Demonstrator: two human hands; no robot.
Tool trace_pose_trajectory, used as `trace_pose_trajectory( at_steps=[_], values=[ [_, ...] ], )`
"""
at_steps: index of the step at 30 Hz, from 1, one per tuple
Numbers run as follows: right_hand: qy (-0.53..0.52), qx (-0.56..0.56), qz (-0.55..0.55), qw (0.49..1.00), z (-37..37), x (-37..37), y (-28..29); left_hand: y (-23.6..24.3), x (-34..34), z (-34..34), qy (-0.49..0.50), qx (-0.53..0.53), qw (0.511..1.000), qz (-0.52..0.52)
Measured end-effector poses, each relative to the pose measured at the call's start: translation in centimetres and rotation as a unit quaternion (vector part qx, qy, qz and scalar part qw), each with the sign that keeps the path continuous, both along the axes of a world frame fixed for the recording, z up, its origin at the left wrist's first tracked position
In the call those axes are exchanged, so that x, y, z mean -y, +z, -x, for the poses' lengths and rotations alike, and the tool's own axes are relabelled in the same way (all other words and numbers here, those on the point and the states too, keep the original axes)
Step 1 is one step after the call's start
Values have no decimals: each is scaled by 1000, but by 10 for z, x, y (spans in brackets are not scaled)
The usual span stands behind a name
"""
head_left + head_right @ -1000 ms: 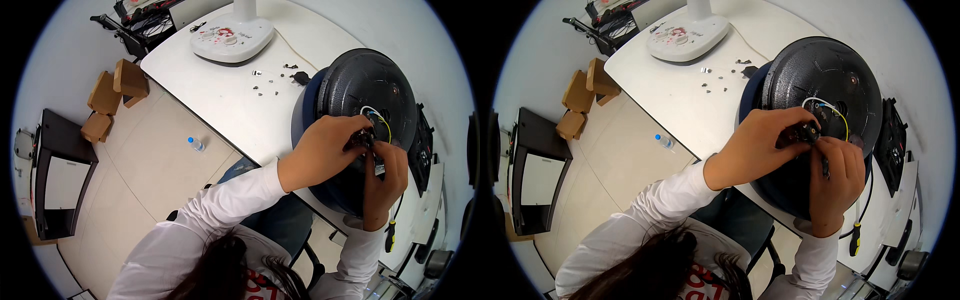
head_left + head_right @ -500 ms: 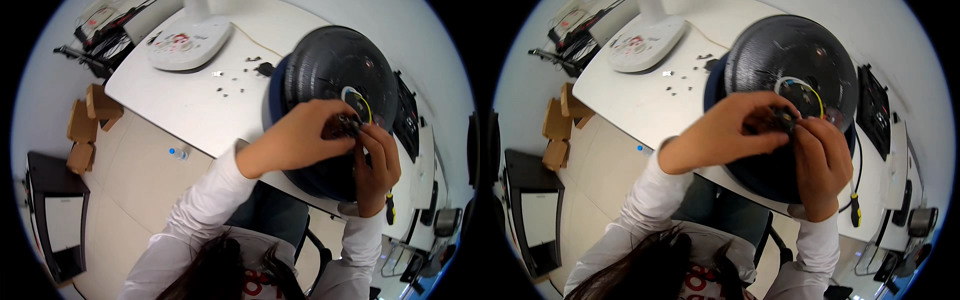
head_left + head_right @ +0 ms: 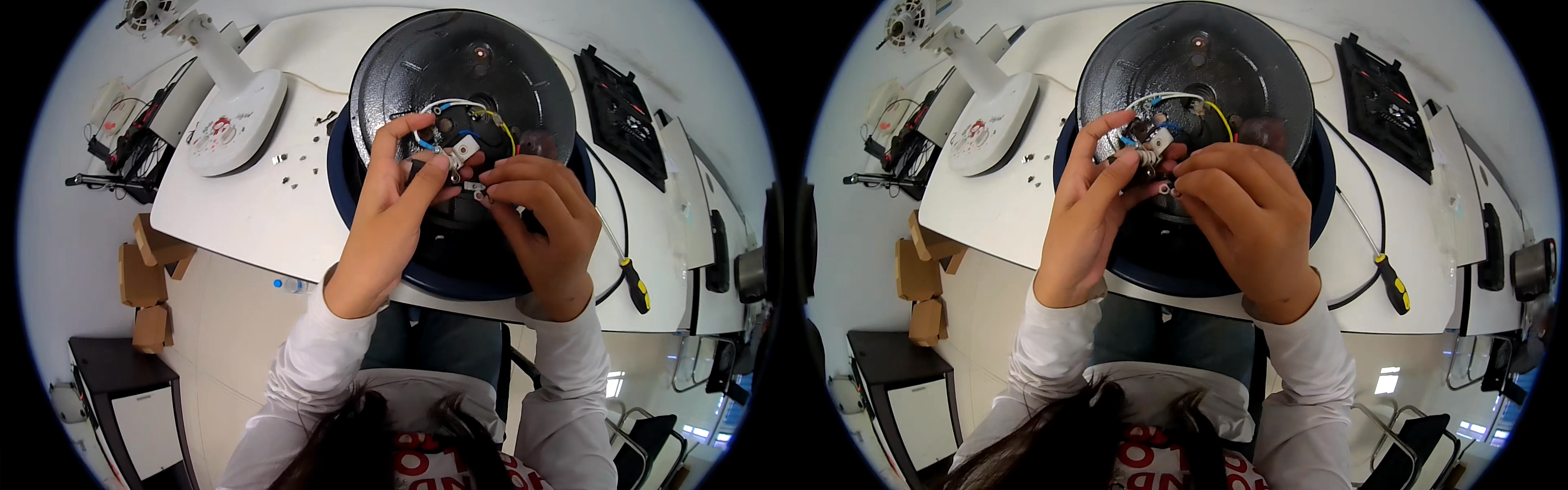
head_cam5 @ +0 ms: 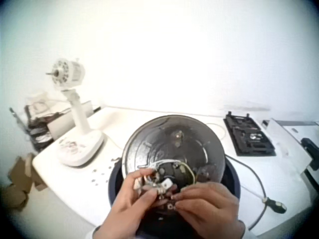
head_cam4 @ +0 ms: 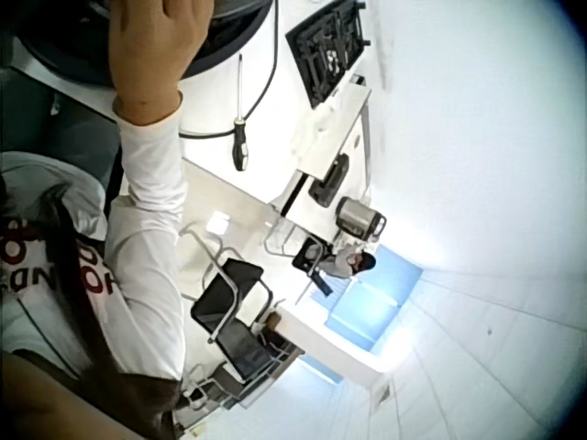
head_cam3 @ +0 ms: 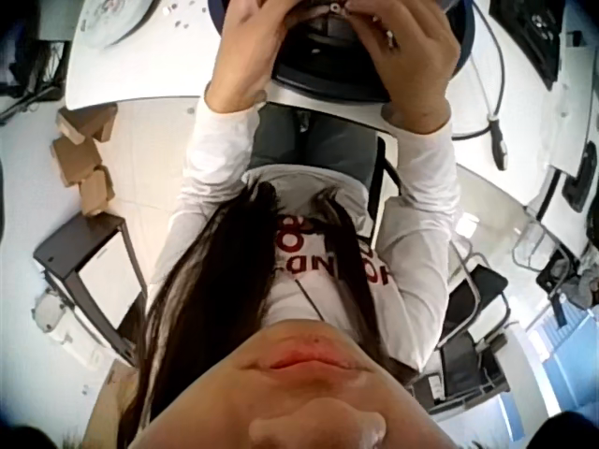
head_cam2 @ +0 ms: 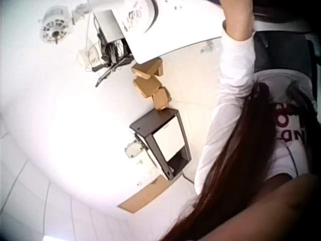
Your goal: The person uses a screwdriver to loosen screws on a small electrical component inside a disassembled fan base. They then connect wires to the component and tighten the screws to secure the connections.
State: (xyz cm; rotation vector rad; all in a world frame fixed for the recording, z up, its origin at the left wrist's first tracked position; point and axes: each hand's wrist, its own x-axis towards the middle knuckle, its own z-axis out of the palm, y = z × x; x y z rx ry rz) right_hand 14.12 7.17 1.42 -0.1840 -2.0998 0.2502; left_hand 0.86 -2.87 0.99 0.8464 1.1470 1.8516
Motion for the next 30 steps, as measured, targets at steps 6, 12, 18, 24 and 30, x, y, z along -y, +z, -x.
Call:
trace_pose_trajectory(
  at_steps=[6,12,18,24,30],
  values=[
    [-73,21,-109,991,0,1,-4,-6,0,-20,-9,58,998,-27],
    [-107,36,-120,986,-6,4,-8,-7,-2,-34,37,48,997,-47],
    [-118,42,-127,984,-10,0,-12,-9,0,-38,49,-4,997,-55],
    [-109,48,-160,980,-14,-2,-10,-15,-2,-37,67,-67,993,-64],
    [-118,46,-161,979,-14,2,-11,-18,-6,-35,74,-106,989,-75]
  ],
)
